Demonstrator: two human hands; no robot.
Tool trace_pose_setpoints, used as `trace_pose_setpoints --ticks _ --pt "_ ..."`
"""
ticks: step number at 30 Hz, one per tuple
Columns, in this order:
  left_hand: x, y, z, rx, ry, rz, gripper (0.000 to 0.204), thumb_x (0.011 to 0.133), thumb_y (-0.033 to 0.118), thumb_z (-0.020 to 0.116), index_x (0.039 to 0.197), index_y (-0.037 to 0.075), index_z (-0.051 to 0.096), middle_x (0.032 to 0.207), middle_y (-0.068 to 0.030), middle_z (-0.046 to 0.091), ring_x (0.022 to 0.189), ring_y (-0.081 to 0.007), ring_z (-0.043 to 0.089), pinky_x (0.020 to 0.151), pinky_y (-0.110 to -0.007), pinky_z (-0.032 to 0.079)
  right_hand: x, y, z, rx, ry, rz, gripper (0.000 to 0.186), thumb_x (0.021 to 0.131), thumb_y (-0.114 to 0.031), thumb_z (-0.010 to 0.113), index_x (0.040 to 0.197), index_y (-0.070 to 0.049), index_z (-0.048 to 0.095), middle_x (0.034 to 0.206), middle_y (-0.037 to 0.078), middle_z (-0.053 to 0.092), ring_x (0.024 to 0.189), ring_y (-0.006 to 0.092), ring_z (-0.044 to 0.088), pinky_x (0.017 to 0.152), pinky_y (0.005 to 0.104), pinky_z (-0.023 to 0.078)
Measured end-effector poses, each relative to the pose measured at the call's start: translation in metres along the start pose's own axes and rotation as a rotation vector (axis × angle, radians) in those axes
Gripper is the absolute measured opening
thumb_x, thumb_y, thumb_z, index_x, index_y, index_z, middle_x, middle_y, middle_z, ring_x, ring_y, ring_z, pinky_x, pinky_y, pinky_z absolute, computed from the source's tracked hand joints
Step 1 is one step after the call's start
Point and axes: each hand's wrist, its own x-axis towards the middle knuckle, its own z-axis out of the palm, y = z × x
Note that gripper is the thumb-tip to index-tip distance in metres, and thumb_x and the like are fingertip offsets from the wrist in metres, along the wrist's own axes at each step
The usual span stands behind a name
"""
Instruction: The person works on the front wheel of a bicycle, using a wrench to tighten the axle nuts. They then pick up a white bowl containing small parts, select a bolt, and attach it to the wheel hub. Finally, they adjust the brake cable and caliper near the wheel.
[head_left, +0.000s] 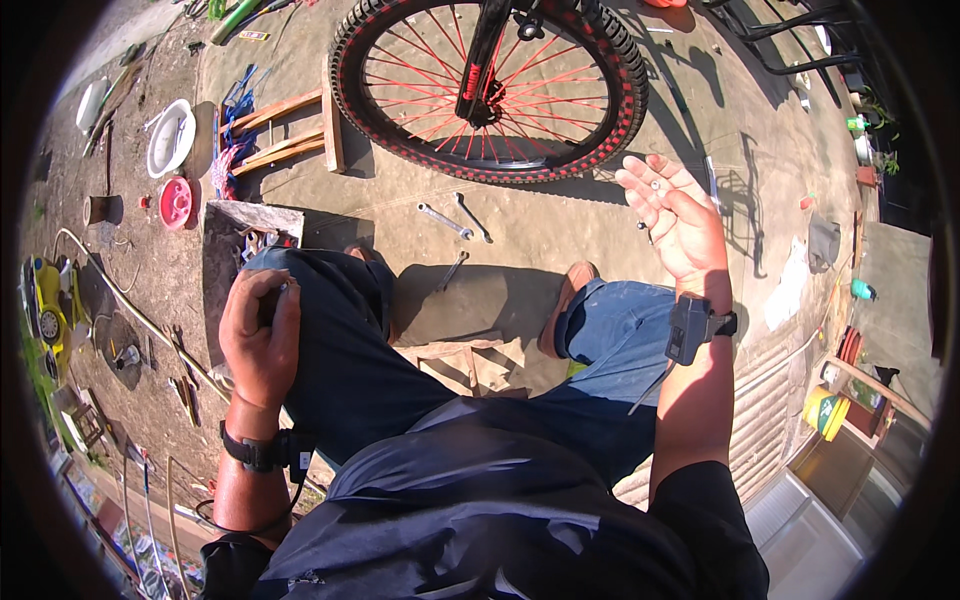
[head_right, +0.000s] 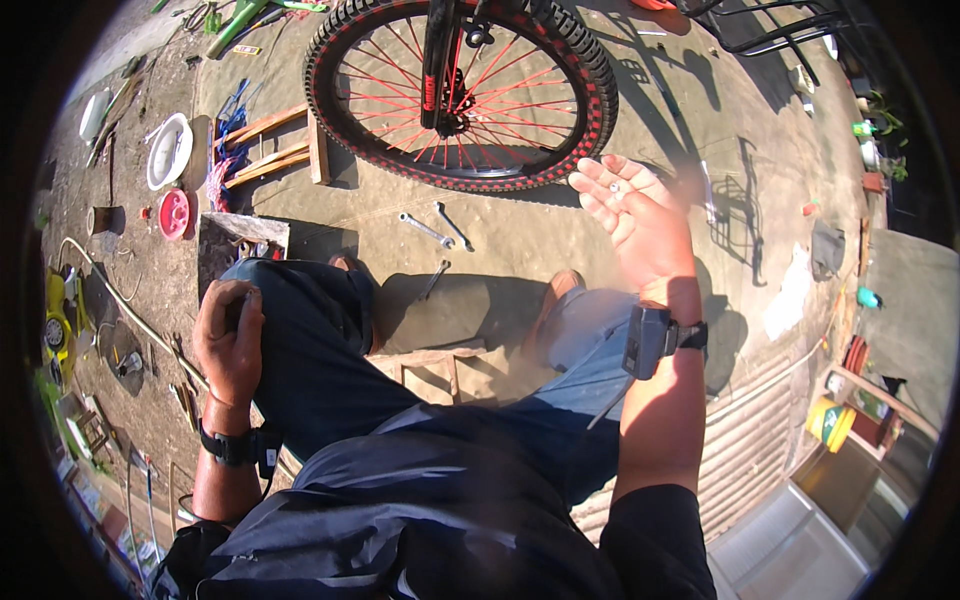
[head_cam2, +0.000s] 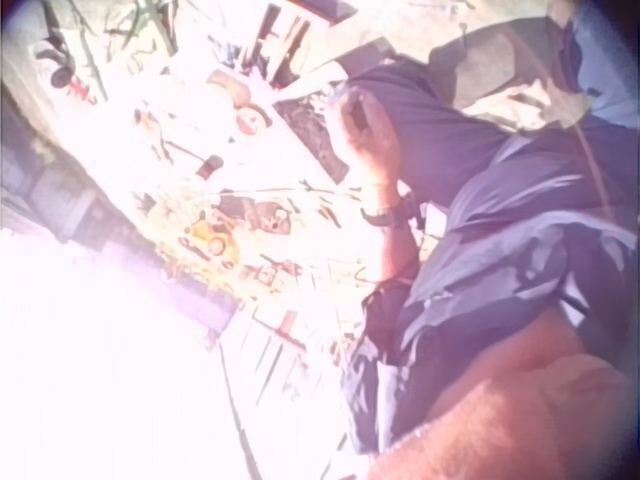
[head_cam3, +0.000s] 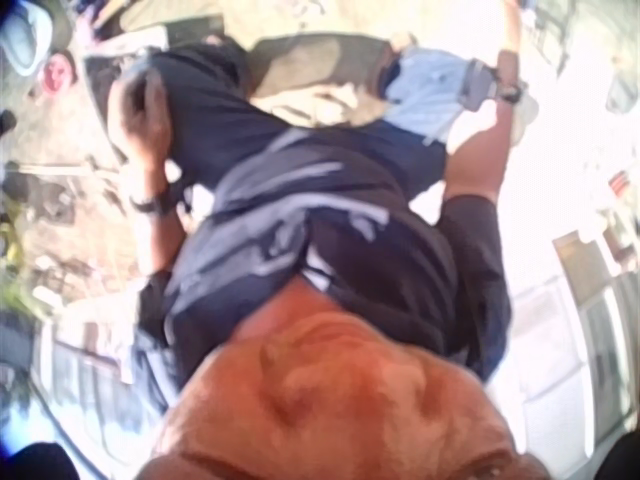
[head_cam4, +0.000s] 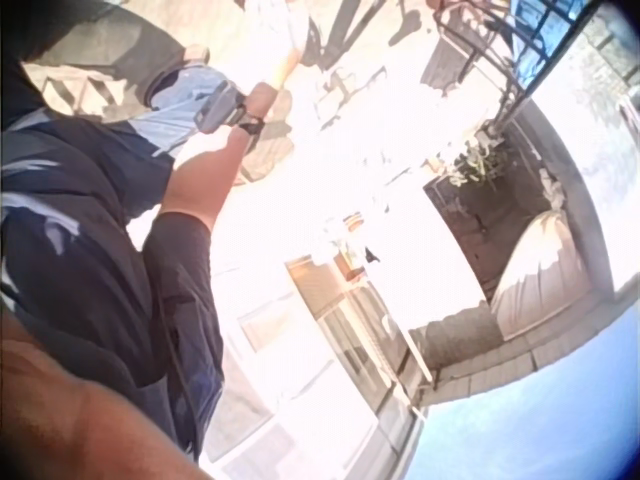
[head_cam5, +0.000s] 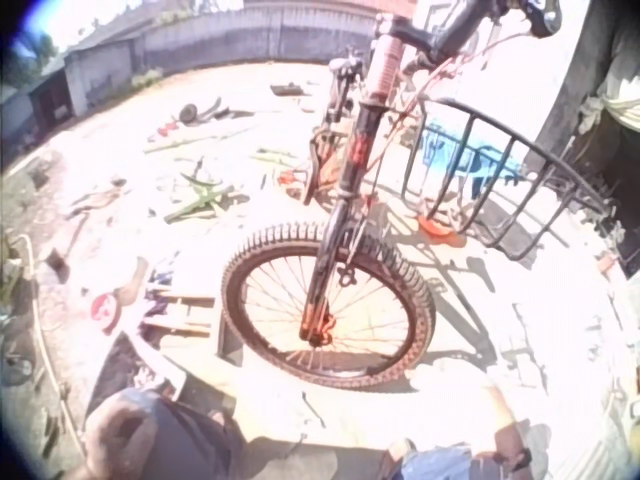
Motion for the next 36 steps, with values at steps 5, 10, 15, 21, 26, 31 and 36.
trace_pose_setpoints --ticks 5,10,15,21,26,31,36 --pt "-0.001 -0.003 0.002 -0.015 0.011 0.059 0.01 0.092 -0.006 0.059 0.099 0.001 0.062 0.088 -0.0027 0.057 0.07 -0.0085 0.05 0.063 -0.022 0.042 -0.001 0.0 0.002 0.0 -0.041 -0.009 0.033 0.097 -0.001 0.048 0.13 0.004 0.047 0.132 0.025 0.056 0.12 0.033 0.061 0.095 0.0349 0.056" --pt "-0.001 0.003 0.002 -0.093 0.001 0.001 0.013 0.093 -0.005 0.059 0.103 0.001 0.063 0.092 -0.0036 0.06 0.071 -0.0083 0.053 0.065 -0.021 0.044 -0.004 0.0 0.009 -0.047 -0.029 0.0 0.031 0.099 -0.006 0.052 0.129 0.003 0.049 0.126 0.022 0.061 0.112 0.0289 0.065 0.091 0.0333 0.057" --pt "-0.003 -0.001 -0.002 -0.102 -0.011 0.004 0.014 0.093 -0.005 0.059 0.104 0.0 0.064 0.094 -0.0038 0.062 0.071 -0.0081 0.057 0.064 -0.021 0.046 -0.009 -0.002 0.02 -0.042 -0.142 0.019 0.033 0.101 -0.015 0.056 0.128 0.003 0.05 0.113 0.017 0.067 0.098 0.0237 0.07 0.082 0.031 0.058" --pt "-0.003 -0.002 -0.003 -0.177 0.028 -0.01 0.014 0.089 -0.006 0.064 0.102 0.0 0.066 0.082 -0.0049 0.06 0.066 -0.0108 0.059 0.06 -0.023 0.046 -0.016 0.001 0.028 -0.143 -0.082 -0.03 0.023 0.099 -0.022 0.06 0.107 0.0 0.062 0.091 0.007 0.065 0.073 0.0169 0.063 0.068 0.0297 0.05" --pt "-0.005 0.0 -0.006 -0.247 0.023 0.004 0.014 0.092 -0.005 0.063 0.105 -0.001 0.066 0.087 -0.0028 0.061 0.07 -0.0081 0.059 0.062 -0.021 0.047 -0.028 0.0 0.053 -0.175 -0.111 -0.063 0.03 0.099 -0.02 0.058 0.118 0.003 0.061 0.094 0.007 0.064 0.075 0.0167 0.064 0.07 0.0295 0.05" --pt "-0.006 0.001 -0.014 -0.296 0.009 -0.027 0.015 0.091 -0.005 0.062 0.106 -0.001 0.067 0.09 -0.0069 0.063 0.071 -0.0117 0.063 0.065 -0.024 0.05 -0.047 -0.002 0.091 -0.232 -0.149 -0.053 0.032 0.096 -0.013 0.055 0.123 0.005 0.058 0.096 0.008 0.065 0.078 0.0161 0.066 0.072 0.027 0.051" --pt "-0.01 -0.007 -0.013 -0.314 0.022 0.025 0.015 0.093 -0.005 0.061 0.106 0.0 0.066 0.091 -0.0025 0.063 0.071 -0.0077 0.06 0.064 -0.021 0.048 -0.062 -0.002 0.11 -0.244 -0.176 -0.047 0.026 0.096 -0.011 0.059 0.118 0.002 0.059 0.096 0.009 0.068 0.079 0.0167 0.068 0.069 0.0255 0.052"
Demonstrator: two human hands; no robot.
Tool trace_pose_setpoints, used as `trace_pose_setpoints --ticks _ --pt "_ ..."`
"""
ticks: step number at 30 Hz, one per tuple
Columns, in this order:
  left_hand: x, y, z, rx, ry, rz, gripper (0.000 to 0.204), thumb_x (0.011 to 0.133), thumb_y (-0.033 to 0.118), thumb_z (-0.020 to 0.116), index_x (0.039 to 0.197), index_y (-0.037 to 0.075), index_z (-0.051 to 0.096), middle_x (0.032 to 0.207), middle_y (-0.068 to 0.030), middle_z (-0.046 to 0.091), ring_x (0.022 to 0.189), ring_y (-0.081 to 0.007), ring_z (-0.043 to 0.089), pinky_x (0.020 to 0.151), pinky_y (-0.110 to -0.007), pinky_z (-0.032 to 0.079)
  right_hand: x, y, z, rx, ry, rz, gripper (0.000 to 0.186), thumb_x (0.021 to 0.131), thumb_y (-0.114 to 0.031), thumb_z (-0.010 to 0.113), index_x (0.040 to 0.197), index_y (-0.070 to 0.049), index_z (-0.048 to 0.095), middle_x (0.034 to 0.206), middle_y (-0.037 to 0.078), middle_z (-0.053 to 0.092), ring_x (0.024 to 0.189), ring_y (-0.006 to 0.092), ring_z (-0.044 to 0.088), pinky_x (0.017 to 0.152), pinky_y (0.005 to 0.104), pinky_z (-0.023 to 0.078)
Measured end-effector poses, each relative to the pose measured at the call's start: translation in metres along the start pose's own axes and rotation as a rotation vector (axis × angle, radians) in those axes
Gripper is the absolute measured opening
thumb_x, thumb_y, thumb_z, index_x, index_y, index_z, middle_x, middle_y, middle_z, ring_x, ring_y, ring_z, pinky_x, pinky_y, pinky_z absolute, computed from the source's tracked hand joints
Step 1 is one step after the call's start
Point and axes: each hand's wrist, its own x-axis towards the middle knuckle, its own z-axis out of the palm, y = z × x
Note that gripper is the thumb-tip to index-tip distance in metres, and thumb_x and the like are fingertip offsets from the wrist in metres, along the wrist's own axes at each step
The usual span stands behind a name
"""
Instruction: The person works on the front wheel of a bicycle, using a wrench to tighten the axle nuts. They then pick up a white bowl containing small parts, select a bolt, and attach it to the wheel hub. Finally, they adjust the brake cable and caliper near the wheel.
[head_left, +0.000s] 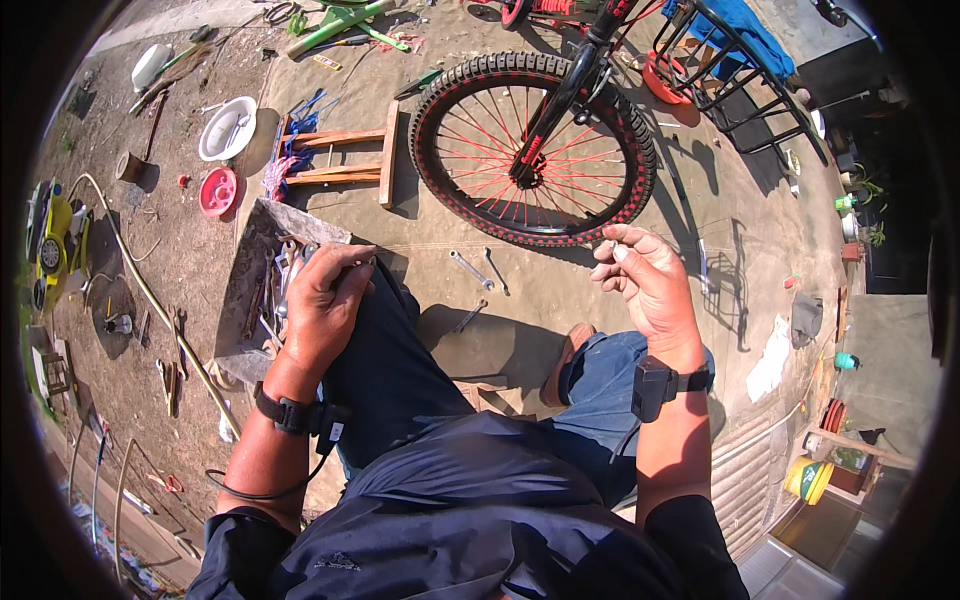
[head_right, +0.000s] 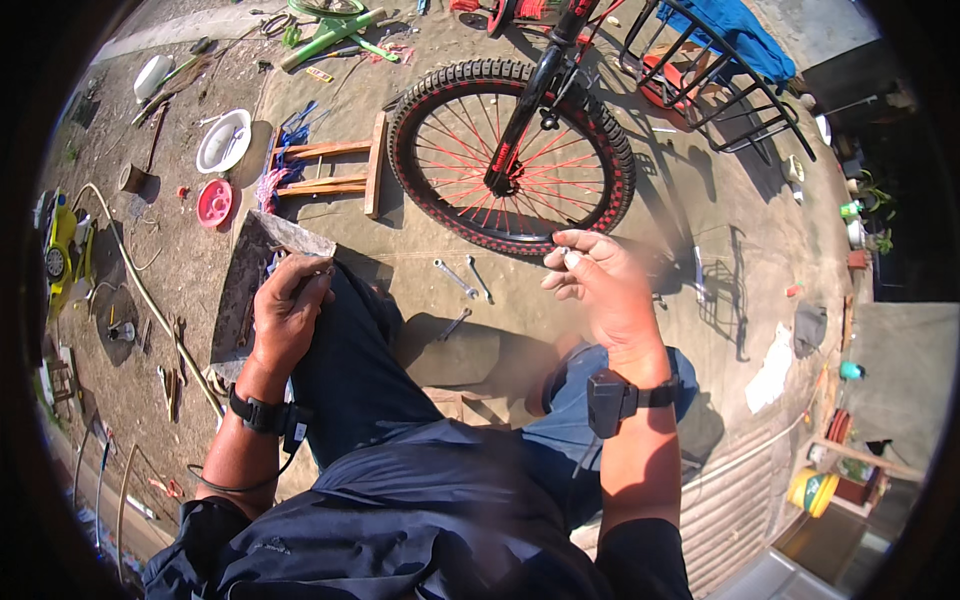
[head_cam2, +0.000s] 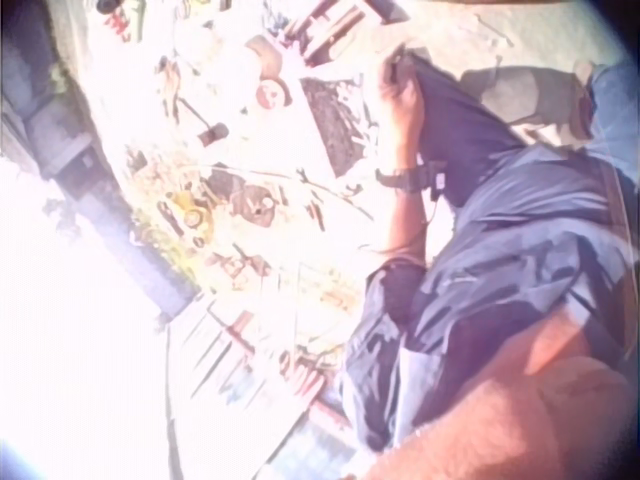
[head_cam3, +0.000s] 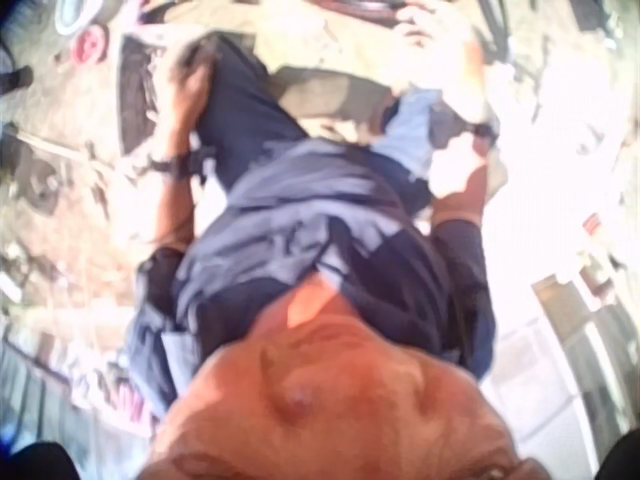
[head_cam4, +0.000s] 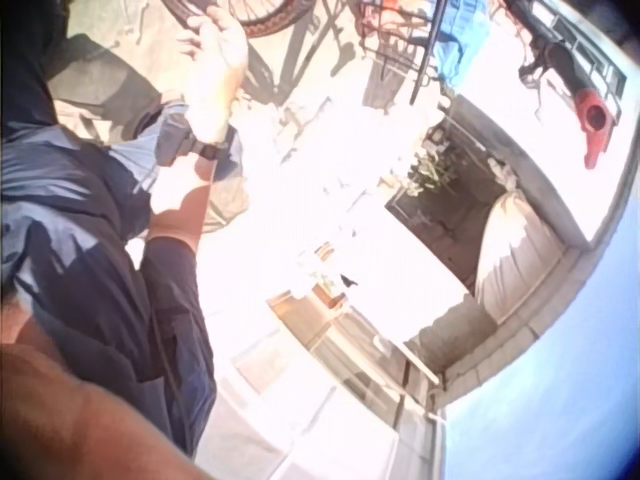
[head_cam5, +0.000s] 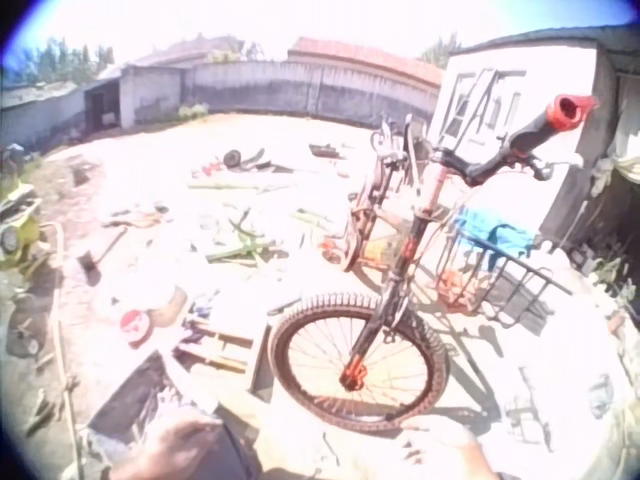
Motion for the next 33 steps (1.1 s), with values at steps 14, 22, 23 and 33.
trace_pose_setpoints --ticks 14,22,23,33 --pt "-0.004 -0.004 -0.003 -0.029 0.008 -0.08 0.012 0.094 0.003 0.065 0.105 0.0 0.067 0.084 -0.0009 0.064 0.07 -0.0061 0.059 0.062 -0.02 0.046 -0.017 0.001 0.008 0.054 -0.092 -0.079 0.021 0.095 -0.011 0.065 0.113 -0.001 0.059 0.095 0.01 0.07 0.078 0.0183 0.071 0.066 0.025 0.054" --pt "-0.006 -0.003 -0.004 -0.054 0.007 -0.12 0.016 0.095 0.006 0.066 0.109 -0.001 0.066 0.081 -0.0002 0.063 0.069 -0.0054 0.056 0.061 -0.02 0.045 -0.032 -0.003 0.01 0.043 -0.094 -0.123 0.021 0.094 -0.012 0.066 0.111 -0.001 0.059 0.094 0.008 0.07 0.078 0.0171 0.07 0.066 0.0243 0.054" --pt "-0.007 -0.003 -0.004 -0.066 0.007 -0.126 0.016 0.095 0.006 0.066 0.109 -0.001 0.066 0.081 -0.0001 0.063 0.069 -0.0053 0.057 0.062 -0.019 0.045 -0.034 -0.004 0.01 0.037 -0.093 -0.127 0.021 0.094 -0.012 0.066 0.11 -0.001 0.058 0.094 0.008 0.07 0.078 0.017 0.07 0.066 0.0242 0.054" --pt "0.0 0.006 -0.008 -0.141 -0.011 -0.217 0.02 0.095 0.008 0.065 0.113 0.0 0.065 0.086 -0.0006 0.065 0.072 -0.0056 0.058 0.062 -0.02 0.045 -0.059 -0.014 0.013 0.017 -0.077 -0.175 0.021 0.093 -0.008 0.066 0.112 -0.002 0.06 0.094 0.008 0.069 0.079 0.0176 0.07 0.066 0.025 0.053"
